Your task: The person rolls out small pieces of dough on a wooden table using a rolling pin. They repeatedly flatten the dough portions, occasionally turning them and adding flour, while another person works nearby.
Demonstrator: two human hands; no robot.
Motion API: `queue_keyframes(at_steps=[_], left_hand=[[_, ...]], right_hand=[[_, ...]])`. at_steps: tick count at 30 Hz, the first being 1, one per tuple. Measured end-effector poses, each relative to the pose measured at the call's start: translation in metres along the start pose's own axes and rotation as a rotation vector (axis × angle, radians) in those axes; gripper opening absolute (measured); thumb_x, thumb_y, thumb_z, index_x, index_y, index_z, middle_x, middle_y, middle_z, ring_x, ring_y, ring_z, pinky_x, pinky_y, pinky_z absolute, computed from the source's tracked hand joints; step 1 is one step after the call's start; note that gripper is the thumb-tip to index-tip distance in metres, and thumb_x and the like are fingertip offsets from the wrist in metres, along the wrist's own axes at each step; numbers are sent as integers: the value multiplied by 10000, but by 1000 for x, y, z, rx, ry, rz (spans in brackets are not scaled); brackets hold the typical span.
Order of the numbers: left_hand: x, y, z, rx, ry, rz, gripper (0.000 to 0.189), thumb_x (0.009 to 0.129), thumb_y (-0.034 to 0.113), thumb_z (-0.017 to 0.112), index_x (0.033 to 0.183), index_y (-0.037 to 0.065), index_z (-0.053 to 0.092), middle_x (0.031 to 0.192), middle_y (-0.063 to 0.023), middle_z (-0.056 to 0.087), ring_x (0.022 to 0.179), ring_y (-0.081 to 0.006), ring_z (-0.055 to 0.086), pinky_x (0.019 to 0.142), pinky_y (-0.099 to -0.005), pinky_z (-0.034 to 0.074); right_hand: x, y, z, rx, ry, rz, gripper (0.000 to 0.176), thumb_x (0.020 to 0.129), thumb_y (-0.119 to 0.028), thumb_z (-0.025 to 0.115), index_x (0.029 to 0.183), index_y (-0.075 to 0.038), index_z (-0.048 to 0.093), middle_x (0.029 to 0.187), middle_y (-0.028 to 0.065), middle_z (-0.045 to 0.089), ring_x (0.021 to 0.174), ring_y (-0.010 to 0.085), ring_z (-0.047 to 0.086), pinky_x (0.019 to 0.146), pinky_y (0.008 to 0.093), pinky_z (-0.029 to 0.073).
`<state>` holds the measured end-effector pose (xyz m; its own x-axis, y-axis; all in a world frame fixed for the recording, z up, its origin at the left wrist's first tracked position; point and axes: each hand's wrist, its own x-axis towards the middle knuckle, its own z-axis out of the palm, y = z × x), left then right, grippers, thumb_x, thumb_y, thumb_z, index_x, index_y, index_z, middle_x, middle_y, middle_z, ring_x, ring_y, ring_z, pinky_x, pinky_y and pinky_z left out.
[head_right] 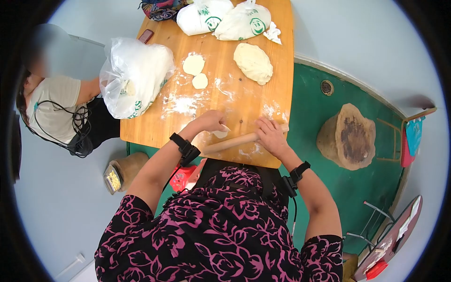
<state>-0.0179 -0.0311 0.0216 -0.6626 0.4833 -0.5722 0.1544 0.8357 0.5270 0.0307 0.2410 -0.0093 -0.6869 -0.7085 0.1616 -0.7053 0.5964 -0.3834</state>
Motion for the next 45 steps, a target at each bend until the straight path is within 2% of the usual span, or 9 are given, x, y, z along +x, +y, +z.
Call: queue_keyframes(at_steps=[3, 6, 12, 16, 22, 28, 34, 40, 45], left_hand=[[-1, 11, 1, -753, -92, -247, 167, 712, 170, 701, 760, 16, 658, 691, -101, 632, 640, -172, 622, 576, -309, 484], [3, 2, 20, -556, 99, -260, 151, 737, 137, 678, 778, -7, 659, 667, -91, 625, 623, -124, 615, 553, -282, 481], [0, -3, 37, -314, 271, -202, 174, 698, 173, 697, 777, 21, 670, 721, -132, 657, 694, -218, 640, 632, -324, 499], [4, -7, 34, -394, 255, -245, 191, 704, 203, 686, 795, 35, 678, 748, -130, 662, 724, -247, 638, 665, -335, 496], [9, -4, 25, -295, 325, -239, 223, 740, 242, 666, 805, 29, 670, 743, -135, 653, 688, -243, 632, 638, -340, 491], [7, -5, 26, -309, 315, -236, 225, 741, 269, 649, 753, 47, 678, 749, -135, 659, 705, -278, 633, 652, -365, 493], [7, -3, 25, -283, 328, -246, 230, 745, 274, 661, 775, 47, 675, 756, -135, 656, 693, -271, 628, 628, -361, 483], [6, -7, 29, -317, 307, -258, 265, 749, 306, 659, 781, 43, 678, 780, -145, 661, 707, -278, 632, 632, -370, 485], [7, 3, 20, -216, 268, -260, 304, 738, 338, 663, 776, 37, 677, 793, -147, 663, 706, -277, 632, 628, -367, 486]], right_hand=[[-5, -1, -6, 23, 2, -13, 343, 663, -209, 709, 944, -99, 547, 1212, 81, 499, 1212, 260, 415, 985, 431, 322], [-2, -4, -12, 53, 25, -14, 353, 651, -199, 714, 944, -95, 547, 1208, 81, 501, 1206, 263, 422, 979, 428, 326], [12, 8, -3, 15, 56, -32, 355, 636, -179, 713, 935, -91, 543, 1200, 87, 510, 1209, 262, 416, 973, 423, 327], [32, 17, -2, -59, -19, -88, 370, 703, -273, 679, 997, -87, 556, 1239, 104, 491, 1239, 264, 385, 996, 439, 298], [71, 19, -3, -173, -67, 39, 582, 799, -502, 524, 1218, -97, 498, 1376, 114, 379, 1312, 268, 289, 1050, 483, 206], [25, 6, -8, -146, -105, -25, 590, 830, -525, 476, 1224, -87, 508, 1368, 113, 395, 1320, 258, 281, 1048, 494, 204], [74, 21, 2, -158, -60, 66, 595, 821, -474, 512, 1247, -61, 473, 1376, 133, 382, 1324, 271, 283, 1049, 505, 194], [28, 8, -8, -127, -128, -8, 618, 833, -513, 475, 1264, -70, 469, 1369, 112, 396, 1305, 266, 311, 1043, 502, 207], [65, 12, -4, -169, -76, 80, 610, 798, -492, 544, 1235, -69, 496, 1347, 122, 418, 1295, 269, 325, 1035, 500, 223]])
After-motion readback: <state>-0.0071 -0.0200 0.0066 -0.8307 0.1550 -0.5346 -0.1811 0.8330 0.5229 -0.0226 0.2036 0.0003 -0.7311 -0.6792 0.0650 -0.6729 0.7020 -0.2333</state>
